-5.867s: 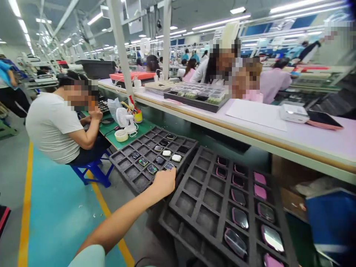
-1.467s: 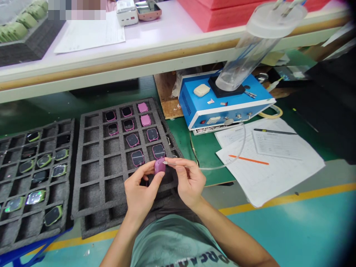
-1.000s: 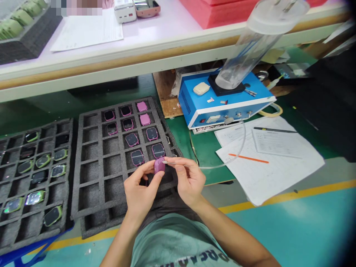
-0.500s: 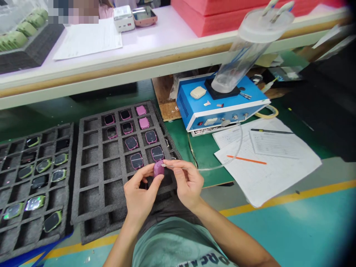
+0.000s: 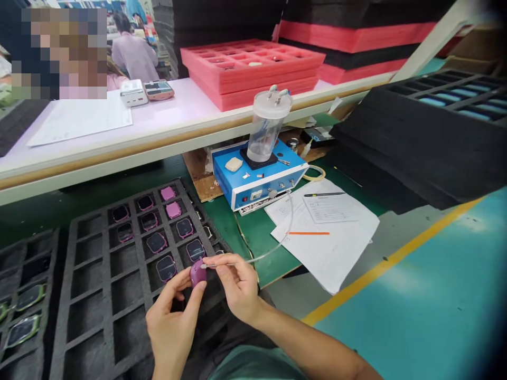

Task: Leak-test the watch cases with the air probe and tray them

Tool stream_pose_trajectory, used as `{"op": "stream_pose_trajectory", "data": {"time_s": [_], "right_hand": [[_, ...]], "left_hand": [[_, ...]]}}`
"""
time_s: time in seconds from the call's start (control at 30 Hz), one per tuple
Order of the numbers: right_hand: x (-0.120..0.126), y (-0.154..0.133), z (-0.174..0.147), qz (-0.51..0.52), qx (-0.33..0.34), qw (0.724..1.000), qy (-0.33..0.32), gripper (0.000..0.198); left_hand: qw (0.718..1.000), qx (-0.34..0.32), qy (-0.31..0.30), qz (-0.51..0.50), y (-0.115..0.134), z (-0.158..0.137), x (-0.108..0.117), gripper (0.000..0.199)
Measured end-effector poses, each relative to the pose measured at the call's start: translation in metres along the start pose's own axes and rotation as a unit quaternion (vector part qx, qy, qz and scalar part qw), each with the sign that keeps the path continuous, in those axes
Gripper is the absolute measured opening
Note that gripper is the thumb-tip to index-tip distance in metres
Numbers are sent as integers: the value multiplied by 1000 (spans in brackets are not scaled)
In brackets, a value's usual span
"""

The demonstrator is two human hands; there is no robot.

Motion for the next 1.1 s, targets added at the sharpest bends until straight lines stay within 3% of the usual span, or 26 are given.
{"op": "stream_pose_trajectory", "data": {"time_s": [0.53,0.8,1.1], "right_hand": [[-6,-6,-1,-9,7,1000,14,18],[-8,-6,-1,-14,12,1000,17,17],[-6,-2,-1,-4,-7,1000,8,17]], "left_hand": [[999,-32,26,3,0,2,3,31],[1000,-5,-16,-1,-18,-4,5,37],[1000,-1,-16,18,-13,-1,4,40]]}}
Point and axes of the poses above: each hand's wrist, its own z-axis towards the middle knuckle, its own x-axis out of the back of the hand, y = z × x, the point moved 2 cm from there along z, towards the middle knuckle, and after that the axes turned 11 degrees about -x, right-handed, at the moved point
